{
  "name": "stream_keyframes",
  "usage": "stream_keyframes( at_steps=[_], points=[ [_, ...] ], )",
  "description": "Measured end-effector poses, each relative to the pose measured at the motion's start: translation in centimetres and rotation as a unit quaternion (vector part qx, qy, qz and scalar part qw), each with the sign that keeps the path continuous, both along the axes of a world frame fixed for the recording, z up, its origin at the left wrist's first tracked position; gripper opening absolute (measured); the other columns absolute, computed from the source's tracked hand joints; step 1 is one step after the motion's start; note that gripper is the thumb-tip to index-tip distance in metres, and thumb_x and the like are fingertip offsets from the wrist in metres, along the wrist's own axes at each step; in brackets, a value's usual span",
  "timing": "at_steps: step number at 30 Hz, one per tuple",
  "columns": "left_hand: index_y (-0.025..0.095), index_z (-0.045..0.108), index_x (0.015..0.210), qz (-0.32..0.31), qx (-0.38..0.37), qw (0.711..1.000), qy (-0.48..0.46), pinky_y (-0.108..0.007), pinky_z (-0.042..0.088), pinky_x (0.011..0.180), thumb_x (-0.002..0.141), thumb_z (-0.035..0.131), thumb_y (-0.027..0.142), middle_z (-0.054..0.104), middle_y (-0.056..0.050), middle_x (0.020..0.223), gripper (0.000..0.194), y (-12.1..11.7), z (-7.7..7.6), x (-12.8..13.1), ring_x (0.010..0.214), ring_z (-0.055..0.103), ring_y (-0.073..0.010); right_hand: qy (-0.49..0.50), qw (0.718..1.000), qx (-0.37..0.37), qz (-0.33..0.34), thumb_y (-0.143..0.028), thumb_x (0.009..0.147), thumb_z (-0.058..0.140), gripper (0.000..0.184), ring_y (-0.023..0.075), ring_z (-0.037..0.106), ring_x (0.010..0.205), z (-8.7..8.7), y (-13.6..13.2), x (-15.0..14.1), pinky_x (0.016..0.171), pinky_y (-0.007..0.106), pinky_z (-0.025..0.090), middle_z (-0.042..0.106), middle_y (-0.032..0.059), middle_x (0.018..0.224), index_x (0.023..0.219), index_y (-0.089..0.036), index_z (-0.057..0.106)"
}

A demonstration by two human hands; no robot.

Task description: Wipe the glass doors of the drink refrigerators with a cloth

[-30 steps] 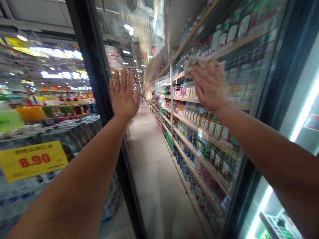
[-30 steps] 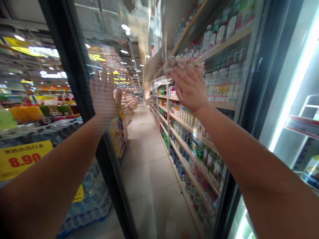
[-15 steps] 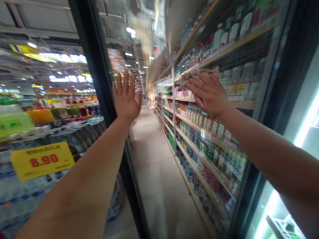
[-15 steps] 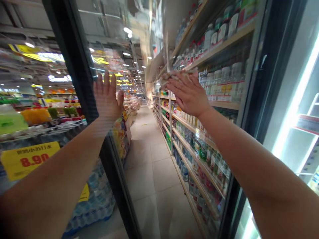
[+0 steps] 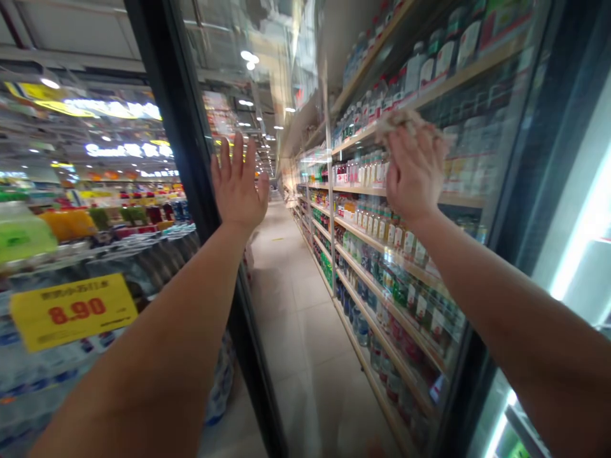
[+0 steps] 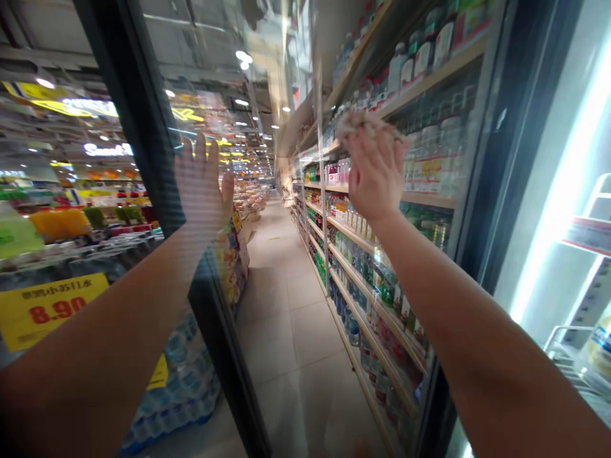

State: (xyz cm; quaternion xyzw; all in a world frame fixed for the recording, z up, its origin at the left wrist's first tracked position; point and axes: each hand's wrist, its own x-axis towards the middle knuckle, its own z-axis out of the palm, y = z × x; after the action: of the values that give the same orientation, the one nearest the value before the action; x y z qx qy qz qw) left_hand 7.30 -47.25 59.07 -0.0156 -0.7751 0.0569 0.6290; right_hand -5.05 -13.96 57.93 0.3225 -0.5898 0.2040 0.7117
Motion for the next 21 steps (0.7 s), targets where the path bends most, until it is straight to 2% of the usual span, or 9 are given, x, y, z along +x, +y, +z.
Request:
stream_keyframes(
  at_steps=[2,3,6,8,12,14,16,19,21],
  points=[
    [0.029,0.019,0.163,-0.001,-0.003,1.000,0.002,-0.044,-0.001,0.130,0.102,0.028,0.055,0.010,0.005,0.170,0.067,-0.1,0.0,-0.1,0.158,-0.002,-0.0179,-0.007,0.996,-0.090,0.012,-0.029,0.102,0.035,0.050,0.0342,0.035,0.150,-0.2,0.0,-0.3,0.121,0.069,0.022,0.052,0.0105,0.153,0.150,-0.023,0.049],
    [0.028,0.019,0.163,0.001,-0.006,1.000,0.003,-0.045,-0.001,0.130,0.102,0.029,0.055,0.010,0.005,0.170,0.067,-0.2,0.0,-0.1,0.158,-0.002,-0.0182,-0.008,0.998,-0.065,0.016,-0.029,0.102,0.036,0.050,0.0336,0.035,0.150,-0.2,0.0,-0.3,0.122,0.067,0.022,0.051,0.0097,0.154,0.149,-0.024,0.050],
    [0.026,0.019,0.163,-0.001,-0.010,1.000,0.009,-0.046,0.000,0.130,0.104,0.027,0.054,0.011,0.003,0.170,0.066,-0.1,0.0,-0.1,0.158,0.000,-0.0196,-0.024,0.989,0.146,0.017,-0.029,0.098,0.042,0.049,0.0288,0.036,0.150,-0.5,0.1,0.2,0.125,0.061,0.024,0.053,0.0013,0.153,0.146,-0.030,0.052],
    [0.026,0.019,0.163,-0.004,-0.011,1.000,0.009,-0.046,0.000,0.130,0.104,0.027,0.054,0.011,0.002,0.170,0.066,0.0,0.0,0.0,0.158,-0.001,-0.0197,-0.044,0.983,0.180,0.012,-0.029,0.098,0.042,0.049,0.0281,0.036,0.150,-0.6,0.1,0.5,0.125,0.061,0.024,0.053,-0.0007,0.153,0.146,-0.033,0.052],
    [0.023,0.021,0.163,-0.005,-0.008,1.000,0.004,-0.049,0.001,0.130,0.105,0.028,0.053,0.012,0.000,0.170,0.066,0.2,0.0,0.1,0.158,0.000,-0.0211,-0.065,0.997,-0.029,-0.013,-0.027,0.100,0.034,0.053,0.0335,0.030,0.152,-0.4,-0.4,0.4,0.124,0.065,0.019,0.049,0.0079,0.156,0.151,-0.023,0.047],
    [0.021,0.021,0.163,-0.002,-0.010,1.000,0.004,-0.050,0.001,0.129,0.105,0.028,0.052,0.013,-0.002,0.170,0.066,0.2,0.0,0.1,0.158,0.002,-0.0225,-0.059,0.997,-0.048,-0.034,-0.026,0.099,0.035,0.055,0.0345,0.027,0.153,-0.1,-0.9,0.6,0.124,0.064,0.021,0.044,0.0100,0.159,0.153,-0.017,0.044],
    [0.021,0.021,0.163,-0.004,-0.010,1.000,0.005,-0.051,0.002,0.129,0.105,0.029,0.051,0.013,-0.002,0.170,0.065,0.3,0.0,0.2,0.158,0.002,-0.0231,-0.048,0.996,0.047,-0.052,-0.027,0.099,0.039,0.057,0.0323,0.027,0.153,0.6,-1.2,1.1,0.124,0.060,0.024,0.040,0.0083,0.162,0.154,-0.016,0.041],
    [0.020,0.022,0.162,-0.010,-0.009,1.000,0.006,-0.050,0.001,0.129,0.105,0.030,0.049,0.013,-0.003,0.170,0.064,0.5,0.1,0.3,0.158,0.002,-0.0236,-0.043,0.969,0.236,-0.058,-0.031,0.101,0.040,0.052,0.0253,0.027,0.154,2.6,-1.2,2.2,0.126,0.057,0.023,0.041,0.0011,0.161,0.153,-0.025,0.043],
    [0.020,0.023,0.162,-0.004,-0.009,1.000,0.008,-0.050,0.002,0.129,0.105,0.030,0.049,0.015,-0.004,0.170,0.064,0.6,0.0,0.4,0.158,0.004,-0.0240,-0.075,0.971,0.219,-0.060,-0.029,0.102,0.037,0.051,0.0250,0.025,0.155,4.1,-1.0,2.8,0.126,0.059,0.020,0.040,0.0000,0.162,0.153,-0.028,0.042]
  ],
)
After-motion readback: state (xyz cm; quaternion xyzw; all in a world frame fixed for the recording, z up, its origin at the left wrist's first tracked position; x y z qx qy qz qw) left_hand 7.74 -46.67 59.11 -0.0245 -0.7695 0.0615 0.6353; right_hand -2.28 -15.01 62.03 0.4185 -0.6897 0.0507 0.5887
